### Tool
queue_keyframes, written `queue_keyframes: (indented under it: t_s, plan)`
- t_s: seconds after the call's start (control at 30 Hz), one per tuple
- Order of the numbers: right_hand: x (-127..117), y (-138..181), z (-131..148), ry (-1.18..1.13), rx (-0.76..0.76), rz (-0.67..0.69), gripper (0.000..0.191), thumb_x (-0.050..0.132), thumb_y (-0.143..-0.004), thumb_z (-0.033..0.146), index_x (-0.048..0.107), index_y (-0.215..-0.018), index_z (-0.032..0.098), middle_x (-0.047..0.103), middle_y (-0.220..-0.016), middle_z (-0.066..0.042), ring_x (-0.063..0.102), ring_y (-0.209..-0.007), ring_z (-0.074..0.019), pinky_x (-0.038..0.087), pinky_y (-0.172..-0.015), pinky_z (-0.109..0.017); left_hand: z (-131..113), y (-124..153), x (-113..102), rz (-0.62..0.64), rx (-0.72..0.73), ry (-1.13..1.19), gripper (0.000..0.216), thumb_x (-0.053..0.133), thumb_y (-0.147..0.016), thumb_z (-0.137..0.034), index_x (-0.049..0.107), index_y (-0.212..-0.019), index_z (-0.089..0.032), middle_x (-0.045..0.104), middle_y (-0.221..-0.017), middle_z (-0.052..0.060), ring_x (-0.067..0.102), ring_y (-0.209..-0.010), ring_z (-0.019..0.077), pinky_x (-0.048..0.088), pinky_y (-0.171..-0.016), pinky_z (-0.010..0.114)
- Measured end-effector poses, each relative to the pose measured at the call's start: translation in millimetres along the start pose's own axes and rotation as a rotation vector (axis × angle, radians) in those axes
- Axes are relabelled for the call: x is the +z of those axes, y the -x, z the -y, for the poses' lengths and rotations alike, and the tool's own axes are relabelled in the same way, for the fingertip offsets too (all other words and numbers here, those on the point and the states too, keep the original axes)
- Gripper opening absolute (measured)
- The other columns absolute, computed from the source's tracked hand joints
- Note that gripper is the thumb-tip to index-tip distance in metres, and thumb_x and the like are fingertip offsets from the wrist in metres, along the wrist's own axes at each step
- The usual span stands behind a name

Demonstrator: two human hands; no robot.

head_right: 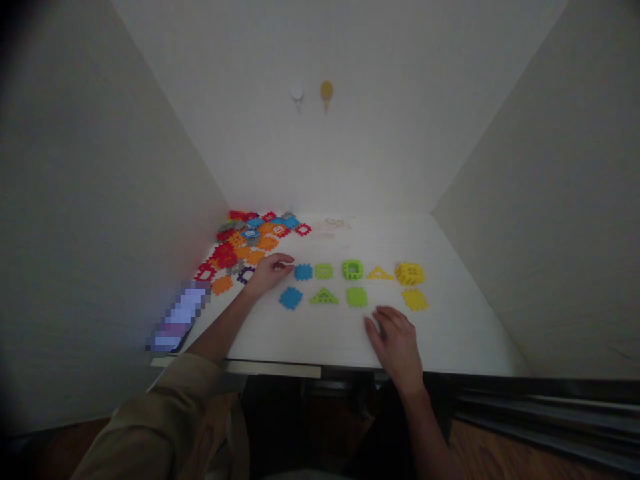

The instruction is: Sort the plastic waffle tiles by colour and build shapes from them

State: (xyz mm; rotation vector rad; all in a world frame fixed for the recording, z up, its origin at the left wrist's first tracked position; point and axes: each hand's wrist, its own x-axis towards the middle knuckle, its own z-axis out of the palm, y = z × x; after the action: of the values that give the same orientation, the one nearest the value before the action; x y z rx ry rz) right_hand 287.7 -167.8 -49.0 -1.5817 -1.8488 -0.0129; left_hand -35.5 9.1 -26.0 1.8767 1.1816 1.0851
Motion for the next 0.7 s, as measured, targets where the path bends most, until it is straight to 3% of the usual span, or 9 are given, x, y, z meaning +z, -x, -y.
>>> queue_keyframes:
  t_s: [0.13,0.2,0.33,0.43,0.57,0.7]
  plan:
    - [0.2,-0.7,-0.4,0.014,0.008,-0.001,0.028,0.055,-0.085,0.041,0.068,-0.095,0.018,0.067,-0.103,-0.011,0.059,-0.1,-0.0256,0.046,-0.09,-0.046,-17.0,12.5,-12.2,-0.004,0.135,-0.102,0.02,0.061,-0.08,-0.034,0.066,-0.09,-0.017,0.066,-0.102,0.009,0.063,-0.09,0.017,0.052,-0.069,0.027]
    - [0.2,-0.8,-0.4,0.016,0.01,0.003,0.028,0.054,-0.086,0.041,0.067,-0.095,0.018,0.067,-0.103,-0.01,0.059,-0.1,-0.0253,0.047,-0.09,-0.046,-29.3,25.5,-21.4,0.132,0.195,-0.134,0.023,0.063,-0.079,-0.034,0.066,-0.096,-0.019,0.065,-0.107,0.009,0.061,-0.097,0.0181,0.051,-0.074,0.028]
    - [0.3,-0.6,-0.4,0.026,0.005,0.01,0.029,0.054,-0.085,0.042,0.067,-0.095,0.018,0.067,-0.103,-0.01,0.06,-0.1,-0.025,0.047,-0.089,-0.045,-50.0,49.0,-34.2,0.536,0.286,-0.232,0.047,0.073,-0.069,-0.038,0.063,-0.112,-0.023,0.059,-0.123,0.009,0.054,-0.113,0.0222,0.043,-0.095,0.035]
    - [0.1,-0.2,-0.4,0.037,0.004,0.007,0.029,0.054,-0.085,0.043,0.067,-0.095,0.018,0.067,-0.103,-0.01,0.06,-0.1,-0.0255,0.047,-0.089,-0.046,-57.5,54.5,-34.9,0.689,0.319,-0.321,0.049,0.073,-0.07,-0.038,0.063,-0.115,-0.023,0.061,-0.121,0.008,0.054,-0.113,0.023,0.039,-0.1,0.035]
    - [-0.8,-0.2,0.8,0.03,0.005,0.004,0.029,0.055,-0.085,0.042,0.067,-0.096,0.018,0.067,-0.104,-0.011,0.06,-0.099,-0.0252,0.047,-0.089,-0.045,-60.8,54.1,-30.3,0.705,0.328,-0.435,0.04,0.067,-0.076,-0.036,0.062,-0.112,-0.021,0.064,-0.113,0.008,0.055,-0.108,0.0224,0.04,-0.098,0.034]
    - [-0.2,-0.1,0.9,0.018,0.005,0.008,0.027,0.056,-0.085,0.04,0.067,-0.096,0.018,0.066,-0.105,-0.01,0.059,-0.1,-0.0247,0.046,-0.091,-0.045,-61.7,46.9,-23.8,0.593,0.302,-0.565,0.043,0.067,-0.073,-0.035,0.059,-0.111,-0.018,0.061,-0.111,0.009,0.055,-0.106,0.0232,0.041,-0.097,0.034]
